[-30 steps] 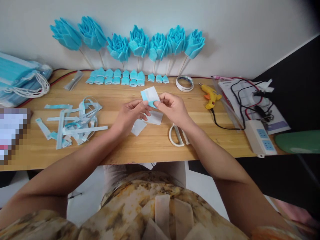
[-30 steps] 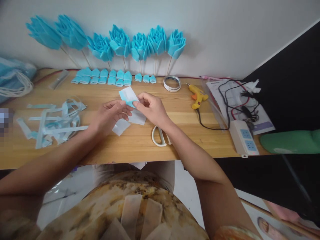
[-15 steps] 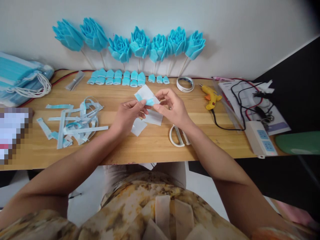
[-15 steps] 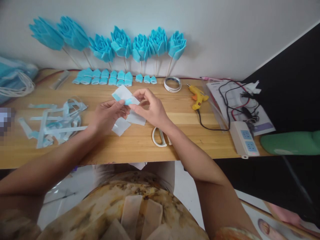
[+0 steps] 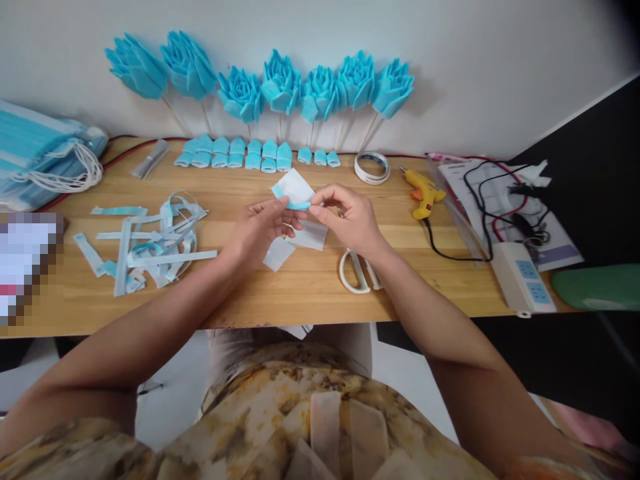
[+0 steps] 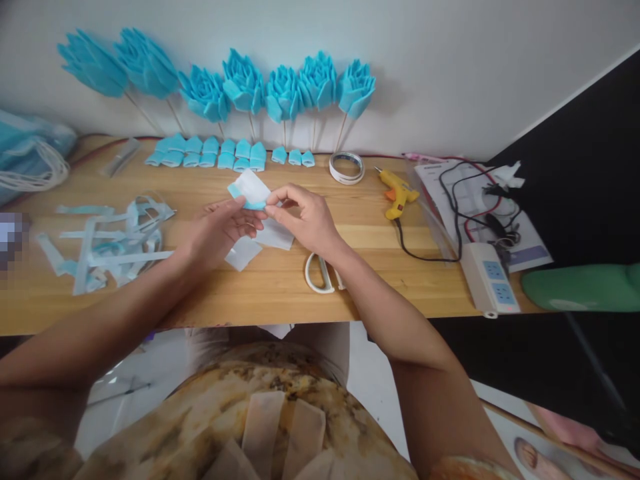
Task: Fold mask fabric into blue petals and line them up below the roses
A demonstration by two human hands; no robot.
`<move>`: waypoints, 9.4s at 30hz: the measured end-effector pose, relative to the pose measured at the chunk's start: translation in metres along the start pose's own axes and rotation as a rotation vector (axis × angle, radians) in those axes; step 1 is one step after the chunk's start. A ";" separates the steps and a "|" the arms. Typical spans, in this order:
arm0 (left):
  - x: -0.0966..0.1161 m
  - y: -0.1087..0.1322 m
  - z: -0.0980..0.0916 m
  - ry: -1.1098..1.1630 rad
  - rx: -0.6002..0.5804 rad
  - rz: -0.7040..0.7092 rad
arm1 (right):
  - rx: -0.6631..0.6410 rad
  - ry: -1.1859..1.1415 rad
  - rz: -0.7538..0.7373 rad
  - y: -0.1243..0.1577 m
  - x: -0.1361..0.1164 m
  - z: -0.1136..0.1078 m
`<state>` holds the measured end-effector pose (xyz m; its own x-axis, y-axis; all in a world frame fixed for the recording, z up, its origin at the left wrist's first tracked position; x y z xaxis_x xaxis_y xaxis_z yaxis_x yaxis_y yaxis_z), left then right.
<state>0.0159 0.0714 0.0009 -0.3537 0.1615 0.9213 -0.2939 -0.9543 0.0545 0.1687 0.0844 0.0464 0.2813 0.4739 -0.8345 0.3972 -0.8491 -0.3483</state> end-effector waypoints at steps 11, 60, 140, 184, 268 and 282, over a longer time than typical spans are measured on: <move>0.008 0.002 0.001 -0.037 0.037 -0.022 | -0.069 0.134 -0.113 -0.001 -0.008 0.004; 0.000 -0.003 -0.001 0.023 -0.012 0.018 | -0.123 0.466 -0.402 -0.003 -0.014 0.000; 0.000 -0.001 -0.006 0.031 0.062 -0.065 | -0.038 0.352 -0.373 0.001 -0.013 0.005; 0.005 0.000 -0.005 -0.285 0.045 -0.012 | -0.023 -0.439 0.220 -0.001 0.032 0.014; 0.008 -0.004 0.001 -0.255 -0.037 0.016 | -0.128 -0.064 -0.054 -0.003 0.000 0.008; 0.009 -0.004 -0.008 -0.347 0.007 0.067 | -0.217 -0.186 0.179 -0.003 0.022 0.016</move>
<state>0.0072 0.0790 0.0059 -0.0490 0.0044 0.9988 -0.2741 -0.9617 -0.0092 0.1601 0.0934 0.0223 0.2076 0.2539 -0.9447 0.5380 -0.8362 -0.1065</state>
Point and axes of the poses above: each hand's wrist, its own y-axis away from the middle knuckle, its own z-axis out of the palm, x = y × z, the point moved 8 cm from there along -y, towards the middle knuckle, and after that the axes turned 7 degrees about -x, right-handed, at the moved point
